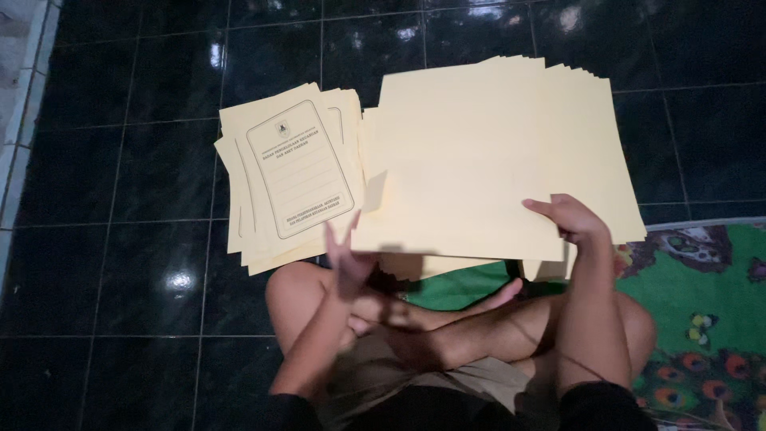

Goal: The person sits on the floor and folds a stack of yellow papers in half. They repeatedly pick up a paper, fold it, and place it on a growing pile.

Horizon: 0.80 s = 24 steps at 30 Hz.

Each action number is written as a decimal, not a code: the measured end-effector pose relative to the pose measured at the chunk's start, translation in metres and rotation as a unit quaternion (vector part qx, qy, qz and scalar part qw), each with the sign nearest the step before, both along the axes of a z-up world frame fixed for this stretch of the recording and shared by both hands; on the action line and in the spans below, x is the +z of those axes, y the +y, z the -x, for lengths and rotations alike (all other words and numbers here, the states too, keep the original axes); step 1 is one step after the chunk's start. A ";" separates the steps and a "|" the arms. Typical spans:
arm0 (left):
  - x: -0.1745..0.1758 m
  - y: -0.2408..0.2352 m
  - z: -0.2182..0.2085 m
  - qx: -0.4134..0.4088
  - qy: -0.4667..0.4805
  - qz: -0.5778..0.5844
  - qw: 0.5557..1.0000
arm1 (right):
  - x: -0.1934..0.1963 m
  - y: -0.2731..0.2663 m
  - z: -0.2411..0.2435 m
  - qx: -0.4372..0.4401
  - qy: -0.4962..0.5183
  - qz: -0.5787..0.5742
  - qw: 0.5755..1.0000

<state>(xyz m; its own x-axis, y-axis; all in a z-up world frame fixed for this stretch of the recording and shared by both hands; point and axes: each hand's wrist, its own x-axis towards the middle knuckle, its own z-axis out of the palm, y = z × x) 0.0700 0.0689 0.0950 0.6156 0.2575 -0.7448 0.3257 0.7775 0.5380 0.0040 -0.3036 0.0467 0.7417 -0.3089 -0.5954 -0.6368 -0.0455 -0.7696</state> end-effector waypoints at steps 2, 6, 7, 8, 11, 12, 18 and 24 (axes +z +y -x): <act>-0.111 0.070 -0.018 -0.182 -0.149 0.181 0.955 | -0.004 -0.008 0.006 -0.003 -0.013 -0.013 1.000; -0.121 0.079 -0.045 -0.353 -0.142 0.084 0.921 | 0.025 0.004 0.002 -0.023 -0.014 -0.035 0.999; -0.140 0.074 -0.054 -0.372 -0.148 0.026 0.916 | -0.003 -0.011 0.001 -0.066 -0.019 -0.036 0.997; -0.159 0.068 -0.064 -0.389 -0.153 -0.032 0.908 | -0.031 -0.027 0.000 -0.109 -0.025 -0.038 0.993; -0.164 0.052 -0.060 -0.396 -0.133 -0.121 0.901 | -0.004 -0.032 0.007 -0.111 0.033 -0.004 0.993; -0.157 0.044 -0.055 -0.395 -0.133 -0.121 0.901 | -0.023 -0.045 0.010 -0.111 0.033 -0.004 0.993; -0.097 0.000 -0.031 -0.336 -0.085 -0.227 0.910 | -0.035 -0.058 0.010 -0.351 -0.409 0.300 0.787; -0.054 -0.056 -0.034 -0.188 -0.112 -0.237 0.947 | -0.055 0.021 -0.003 -0.290 -0.497 0.266 0.773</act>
<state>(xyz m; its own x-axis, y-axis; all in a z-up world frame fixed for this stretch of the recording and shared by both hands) 0.1044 0.0125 0.0411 0.8591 0.2614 -0.4401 0.3676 0.2833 0.8858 0.0069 -0.2831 -0.0080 0.3950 -0.7669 0.5058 0.2256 -0.4528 -0.8626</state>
